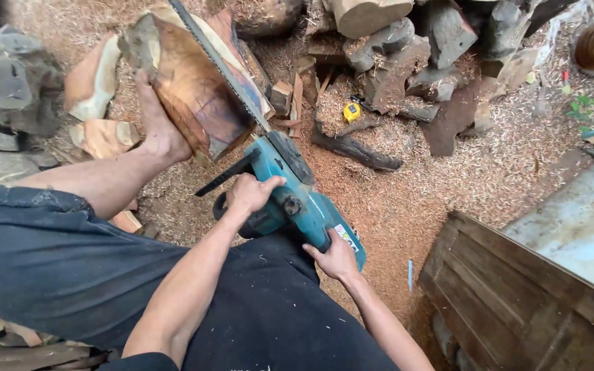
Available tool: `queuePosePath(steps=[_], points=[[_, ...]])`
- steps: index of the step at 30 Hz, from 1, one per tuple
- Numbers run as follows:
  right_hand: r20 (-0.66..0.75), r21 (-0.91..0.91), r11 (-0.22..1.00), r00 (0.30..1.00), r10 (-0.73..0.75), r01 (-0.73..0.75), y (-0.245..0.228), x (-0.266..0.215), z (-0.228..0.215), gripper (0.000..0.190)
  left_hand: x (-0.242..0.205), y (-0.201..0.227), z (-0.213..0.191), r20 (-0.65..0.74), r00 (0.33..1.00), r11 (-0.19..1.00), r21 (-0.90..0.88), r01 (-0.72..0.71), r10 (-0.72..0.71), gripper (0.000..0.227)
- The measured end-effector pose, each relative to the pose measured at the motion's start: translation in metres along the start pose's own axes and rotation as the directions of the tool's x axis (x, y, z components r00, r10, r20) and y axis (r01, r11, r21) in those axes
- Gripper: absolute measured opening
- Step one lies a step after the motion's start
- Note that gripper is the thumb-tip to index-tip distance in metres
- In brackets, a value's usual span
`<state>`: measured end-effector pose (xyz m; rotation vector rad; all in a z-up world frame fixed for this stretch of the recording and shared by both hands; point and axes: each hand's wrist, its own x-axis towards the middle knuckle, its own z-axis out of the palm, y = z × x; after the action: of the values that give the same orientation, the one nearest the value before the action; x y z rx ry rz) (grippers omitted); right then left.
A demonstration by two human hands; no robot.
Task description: The person positions a large wood log on the ground and uses an electric chainsaw to cut it.
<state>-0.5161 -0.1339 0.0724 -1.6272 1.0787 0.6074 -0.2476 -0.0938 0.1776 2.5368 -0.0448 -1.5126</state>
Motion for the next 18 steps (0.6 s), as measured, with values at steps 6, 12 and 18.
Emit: queuePosePath(steps=[6, 12, 18], points=[[0.003, -0.051, 0.998, 1.0, 0.03, -0.03, -0.019, 0.014, 0.004, 0.068, 0.017, -0.004, -0.01, 0.015, 0.999, 0.999, 0.041, 0.03, -0.031, 0.097], [-0.014, -0.081, 0.993, 0.997, 0.082, -0.083, -0.012, 0.032, 0.015, 0.056, 0.038, -0.018, -0.005, 0.027, 0.997, 0.997, 0.033, 0.074, -0.075, 0.096], [-0.004, -0.095, 0.989, 0.994, 0.109, -0.109, -0.006, 0.045, 0.029, 0.054, 0.032, -0.007, -0.019, 0.047, 0.998, 0.997, 0.059, 0.046, -0.048, 0.092]])
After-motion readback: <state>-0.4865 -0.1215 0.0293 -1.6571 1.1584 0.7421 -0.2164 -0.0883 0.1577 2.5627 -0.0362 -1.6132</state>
